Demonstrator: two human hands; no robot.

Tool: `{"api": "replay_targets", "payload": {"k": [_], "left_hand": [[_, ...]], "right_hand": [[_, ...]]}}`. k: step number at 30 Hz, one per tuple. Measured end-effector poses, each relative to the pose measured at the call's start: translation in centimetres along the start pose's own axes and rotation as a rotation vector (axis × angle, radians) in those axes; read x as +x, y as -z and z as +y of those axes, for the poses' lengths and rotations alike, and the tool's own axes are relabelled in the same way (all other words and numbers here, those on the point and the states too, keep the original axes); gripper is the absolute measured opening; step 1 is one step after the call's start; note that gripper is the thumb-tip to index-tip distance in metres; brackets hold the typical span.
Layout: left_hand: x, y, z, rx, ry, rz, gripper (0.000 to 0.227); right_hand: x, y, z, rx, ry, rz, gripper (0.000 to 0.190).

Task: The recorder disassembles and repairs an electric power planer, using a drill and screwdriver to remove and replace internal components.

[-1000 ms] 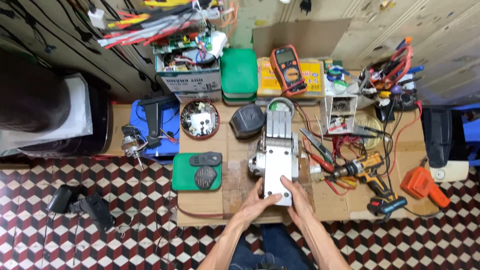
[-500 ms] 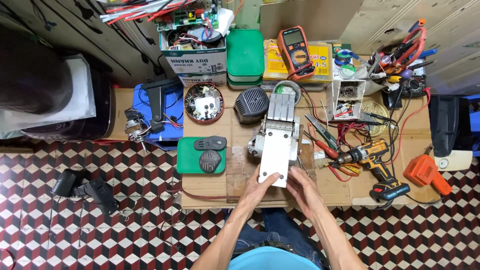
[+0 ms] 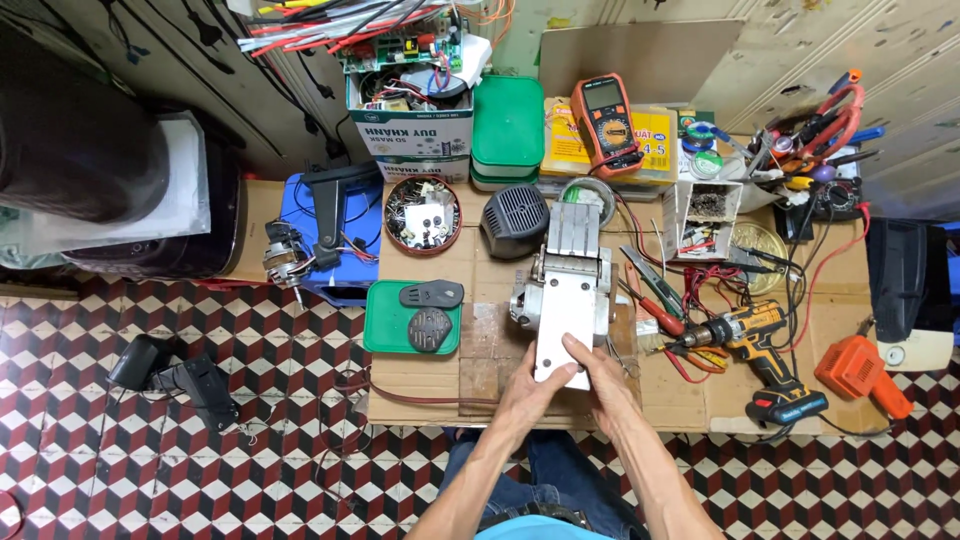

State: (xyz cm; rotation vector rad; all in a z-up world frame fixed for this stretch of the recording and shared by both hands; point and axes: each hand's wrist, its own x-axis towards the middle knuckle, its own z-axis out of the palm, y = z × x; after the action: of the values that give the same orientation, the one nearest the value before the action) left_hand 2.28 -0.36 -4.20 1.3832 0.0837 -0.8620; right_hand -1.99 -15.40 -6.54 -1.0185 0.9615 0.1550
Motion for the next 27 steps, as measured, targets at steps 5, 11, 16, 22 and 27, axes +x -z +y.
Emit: {"api": "replay_targets", "payload": {"k": [5, 11, 16, 22, 27], "left_hand": [[-1.2, -0.9, 0.8, -0.047, -0.056, -0.003, 0.071], [-2.8, -3.0, -1.0, 0.129, -0.058, 0.128, 0.087], [-5.6, -3.4, -3.2, 0.288, 0.033, 0.129, 0.104], [-6.9, -3.9, -5.1, 0.417, -0.024, 0.176, 0.104], [-7.9, -2.6, -4.8, 0.322, -0.011, 0.192, 0.102]], "right_hand": [[0.0, 0.9, 0.6, 0.08, -0.02, -0.034, 0.056], [-1.1, 3.5, 3.8, 0.266, -0.016, -0.027, 0.061], [-2.9, 5.6, 7.2, 0.403, -0.081, -0.001, 0.067], [-3.2, 6.5, 9.1, 0.5, -0.165, -0.013, 0.069], [-3.7, 5.4, 9.2, 0.449, -0.142, -0.08, 0.063]]}}
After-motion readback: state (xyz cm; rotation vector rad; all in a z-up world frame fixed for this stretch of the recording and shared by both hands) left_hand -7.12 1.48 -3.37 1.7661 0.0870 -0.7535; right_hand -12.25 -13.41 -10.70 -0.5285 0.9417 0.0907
